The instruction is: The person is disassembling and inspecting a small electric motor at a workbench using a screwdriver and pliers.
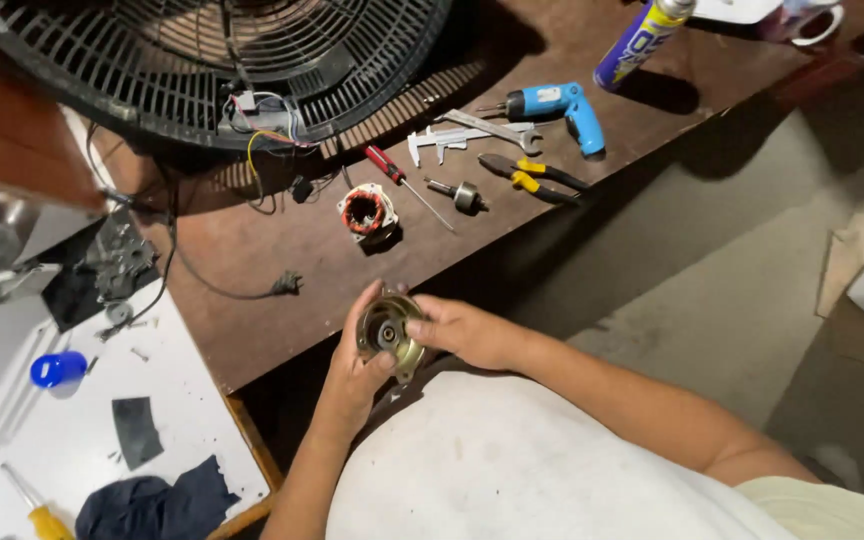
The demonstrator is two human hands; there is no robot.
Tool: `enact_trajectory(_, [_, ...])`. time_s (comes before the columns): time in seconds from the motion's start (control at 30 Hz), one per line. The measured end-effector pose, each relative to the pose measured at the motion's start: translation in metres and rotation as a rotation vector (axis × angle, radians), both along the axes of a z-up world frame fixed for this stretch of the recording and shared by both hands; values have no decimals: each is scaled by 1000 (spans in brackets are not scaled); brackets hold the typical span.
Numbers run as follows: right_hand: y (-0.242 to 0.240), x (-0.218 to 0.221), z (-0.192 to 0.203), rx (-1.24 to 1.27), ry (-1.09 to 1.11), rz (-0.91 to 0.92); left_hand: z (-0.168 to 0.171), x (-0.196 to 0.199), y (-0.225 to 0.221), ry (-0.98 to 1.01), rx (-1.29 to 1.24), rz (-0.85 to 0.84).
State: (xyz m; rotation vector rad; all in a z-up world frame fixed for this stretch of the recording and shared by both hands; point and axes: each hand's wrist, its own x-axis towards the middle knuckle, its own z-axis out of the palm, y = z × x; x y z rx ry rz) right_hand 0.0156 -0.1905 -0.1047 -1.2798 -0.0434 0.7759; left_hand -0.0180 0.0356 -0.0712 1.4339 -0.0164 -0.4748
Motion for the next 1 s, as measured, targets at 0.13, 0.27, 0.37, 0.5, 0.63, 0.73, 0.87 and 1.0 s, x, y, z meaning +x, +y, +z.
enact_trajectory(0.13, [-34,-34,-20,-174,-76,57,-61,4,-26,69,-437,-73])
enact_trajectory(0.27, [-87,-60,-40,-348,-145,-20,-84,23,-58,104,-533,-94])
enact_trajectory(0.37, [-122,-54,-9,-420,-186,-186,-59,44,-82,135,-543,-86])
enact_trajectory(0.5, [-190,-76,-20,-833,12,-299,-53,59,-102,410,-491,-66])
enact_trajectory(0.63, [-270,-94,-37,-1057,143,-333,-49,97,-151,463,-448,-75])
enact_trajectory(0.73, [-328,-117,-97,-1073,168,-373,-23,124,-200,469,-339,-105])
enact_trajectory(0.87, [-404,-154,-162,-1093,118,-436,-29,147,-270,468,-368,-179])
enact_trajectory(1.0, [-468,-159,-150,-1093,250,-499,-31,171,-341,460,-418,-218])
